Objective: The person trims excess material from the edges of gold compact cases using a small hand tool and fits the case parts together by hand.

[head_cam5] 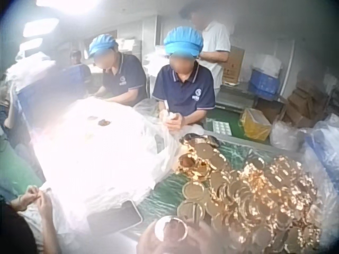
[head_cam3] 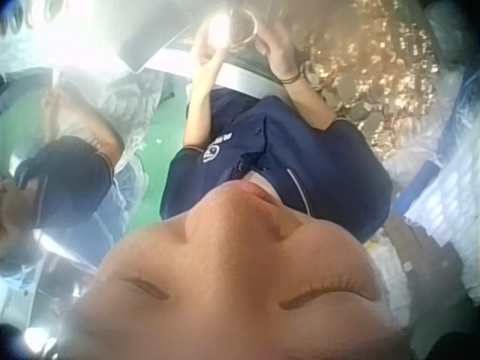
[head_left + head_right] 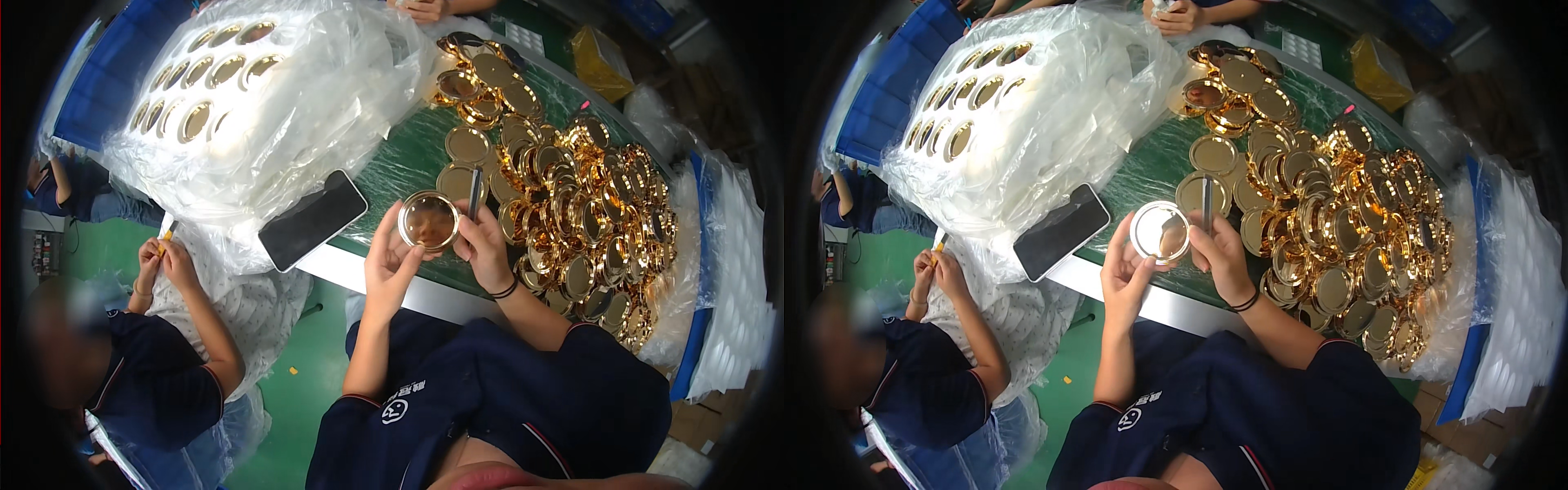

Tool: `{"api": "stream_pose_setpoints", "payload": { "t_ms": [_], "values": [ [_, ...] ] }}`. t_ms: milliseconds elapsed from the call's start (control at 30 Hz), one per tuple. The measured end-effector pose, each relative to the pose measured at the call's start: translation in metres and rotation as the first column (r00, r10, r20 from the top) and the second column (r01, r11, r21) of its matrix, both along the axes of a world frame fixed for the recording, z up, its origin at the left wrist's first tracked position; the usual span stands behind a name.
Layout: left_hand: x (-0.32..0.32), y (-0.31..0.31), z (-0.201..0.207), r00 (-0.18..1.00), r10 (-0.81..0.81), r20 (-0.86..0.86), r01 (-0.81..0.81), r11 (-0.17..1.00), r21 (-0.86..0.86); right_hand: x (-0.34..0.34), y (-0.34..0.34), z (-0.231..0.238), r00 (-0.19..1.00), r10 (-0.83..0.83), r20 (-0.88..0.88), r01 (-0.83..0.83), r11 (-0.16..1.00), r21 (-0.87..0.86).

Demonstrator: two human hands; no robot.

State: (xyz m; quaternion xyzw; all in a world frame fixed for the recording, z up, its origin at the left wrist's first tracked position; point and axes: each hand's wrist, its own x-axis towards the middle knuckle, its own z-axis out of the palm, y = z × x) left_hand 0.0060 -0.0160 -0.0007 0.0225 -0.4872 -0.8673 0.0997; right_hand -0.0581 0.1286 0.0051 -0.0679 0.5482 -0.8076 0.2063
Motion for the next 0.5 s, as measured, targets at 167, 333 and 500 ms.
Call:
{"api": "stream_pose_setpoints", "payload": {
  "t_ms": [167, 333, 500],
  "values": [
    [-0.0026, 0.0025, 0.0085, 0.999, -0.042, -0.006, 0.042, 0.999, 0.022, -0.0003, 0.0005, 0.0014, 0.999, -0.019, 0.026, 0.019, 1.0, -0.02],
    [-0.0026, 0.0008, 0.0056, 0.998, -0.056, 0.03, 0.056, 0.998, 0.002, -0.0004, 0.0012, 0.0029, 1.0, 0.015, 0.003, -0.015, 0.999, -0.032],
    [-0.0018, -0.0024, 0.0017, 0.996, -0.075, 0.049, 0.074, 0.997, 0.025, 0.0008, 0.0005, 0.0033, 1.0, 0.012, 0.001, -0.012, 1.0, -0.016]
  ]
}}
